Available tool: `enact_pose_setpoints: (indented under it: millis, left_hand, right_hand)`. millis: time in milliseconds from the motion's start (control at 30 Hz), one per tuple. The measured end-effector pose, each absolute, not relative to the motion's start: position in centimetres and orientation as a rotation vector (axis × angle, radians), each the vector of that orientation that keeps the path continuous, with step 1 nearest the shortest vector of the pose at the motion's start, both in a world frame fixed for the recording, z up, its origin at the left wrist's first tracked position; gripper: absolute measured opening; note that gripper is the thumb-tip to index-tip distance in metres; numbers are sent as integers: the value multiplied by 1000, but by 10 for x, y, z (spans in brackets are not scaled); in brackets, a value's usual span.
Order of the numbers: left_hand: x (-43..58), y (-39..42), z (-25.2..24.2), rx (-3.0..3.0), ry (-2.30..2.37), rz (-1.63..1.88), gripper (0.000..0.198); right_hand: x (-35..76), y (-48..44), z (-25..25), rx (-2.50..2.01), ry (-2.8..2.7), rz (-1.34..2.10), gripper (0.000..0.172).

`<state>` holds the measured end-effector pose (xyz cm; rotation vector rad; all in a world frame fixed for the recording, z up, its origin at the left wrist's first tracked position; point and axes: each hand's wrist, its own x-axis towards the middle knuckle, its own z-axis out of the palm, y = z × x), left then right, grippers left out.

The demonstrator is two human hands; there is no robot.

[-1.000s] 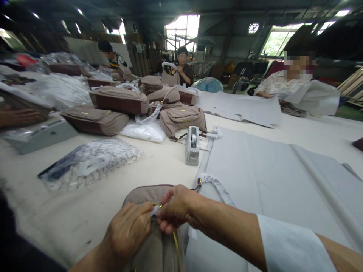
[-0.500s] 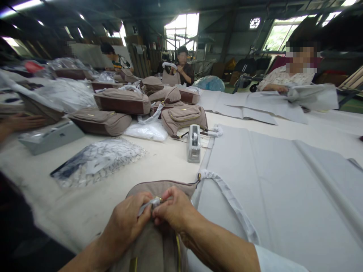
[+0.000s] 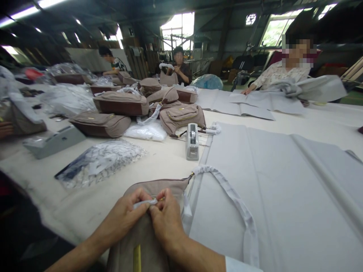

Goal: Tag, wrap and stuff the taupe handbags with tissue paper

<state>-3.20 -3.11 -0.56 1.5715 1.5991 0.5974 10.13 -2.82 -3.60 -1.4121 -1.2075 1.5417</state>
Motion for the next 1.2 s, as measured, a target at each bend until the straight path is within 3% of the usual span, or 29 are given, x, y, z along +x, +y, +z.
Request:
enact_pose_setpoints:
  millis: [367,800,1200]
  left_hand:
    - [-41,-30,3,1075,1608,523,38]
    - [-48,-32,-11,834,1455,621,40]
    - [-46,-28,-13,823,1440,641,37]
  right_hand:
    - [95,-33,-48,-1281,-1498,1298,14]
    - [104,-17,-55,-927,-2314,181,16]
    - [93,-5,-55,-1054,-2488,128,12]
